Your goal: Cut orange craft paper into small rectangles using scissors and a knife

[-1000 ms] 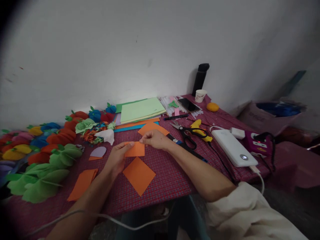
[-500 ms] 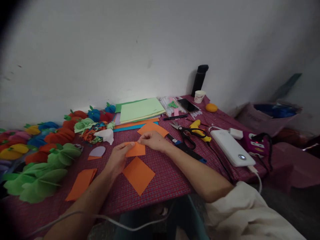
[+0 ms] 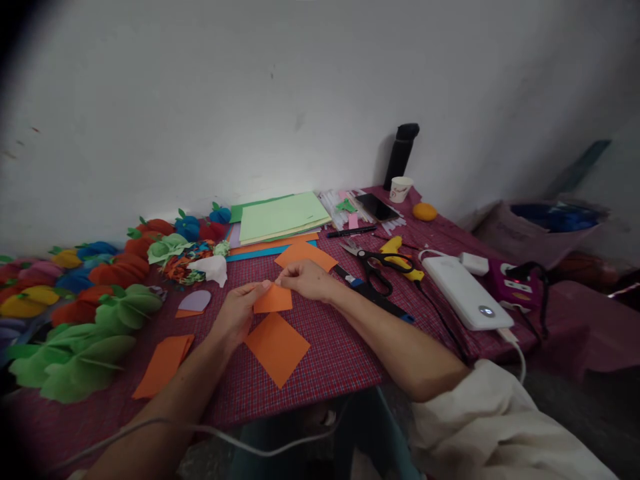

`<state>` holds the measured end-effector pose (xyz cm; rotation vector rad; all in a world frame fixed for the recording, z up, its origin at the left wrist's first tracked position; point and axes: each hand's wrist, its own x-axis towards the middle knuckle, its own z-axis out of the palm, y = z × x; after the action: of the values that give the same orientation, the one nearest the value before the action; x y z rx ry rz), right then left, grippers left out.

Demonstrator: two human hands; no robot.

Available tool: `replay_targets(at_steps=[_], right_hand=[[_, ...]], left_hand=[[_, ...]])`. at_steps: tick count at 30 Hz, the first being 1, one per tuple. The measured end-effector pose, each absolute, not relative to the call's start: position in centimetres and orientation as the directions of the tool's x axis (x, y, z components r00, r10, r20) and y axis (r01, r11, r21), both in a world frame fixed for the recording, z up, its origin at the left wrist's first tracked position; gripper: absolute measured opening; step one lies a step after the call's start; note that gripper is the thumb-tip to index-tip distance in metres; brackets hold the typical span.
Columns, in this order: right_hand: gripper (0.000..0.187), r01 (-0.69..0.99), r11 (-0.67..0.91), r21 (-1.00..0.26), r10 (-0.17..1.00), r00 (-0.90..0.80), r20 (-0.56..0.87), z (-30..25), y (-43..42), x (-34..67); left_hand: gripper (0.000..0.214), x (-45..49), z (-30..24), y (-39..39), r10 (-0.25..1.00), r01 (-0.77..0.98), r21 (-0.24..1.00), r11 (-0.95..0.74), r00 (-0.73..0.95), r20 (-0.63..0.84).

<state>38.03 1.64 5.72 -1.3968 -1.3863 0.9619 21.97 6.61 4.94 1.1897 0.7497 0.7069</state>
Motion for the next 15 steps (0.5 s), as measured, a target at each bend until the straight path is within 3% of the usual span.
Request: replay_targets(at_steps=[5,11,15], right_hand=[[0.020,0.210,0.040,-0.977,0.998,0.047,0.051,6.2,1.5,38.6],[0.025,0.174,-0.055,-0.983,0.996,0.083,-0.041,6.9,1.5,39.7],[0.024,0.166,-0.033,-0.986,0.999,0.036,-0.028,6.7,1.4,39.2]], left_hand=[[0.029,21.7,5.3,7.0,0.825,-0.089,0.974,0.208,0.551,-0.126],[0.037,20.6,5.6,8.6,0.940,-0.053,0.995,0.088,0.336,-0.065],[0.043,20.8,5.9,8.0,0.865,-0.029,0.989,0.145,0.490,-0.113]])
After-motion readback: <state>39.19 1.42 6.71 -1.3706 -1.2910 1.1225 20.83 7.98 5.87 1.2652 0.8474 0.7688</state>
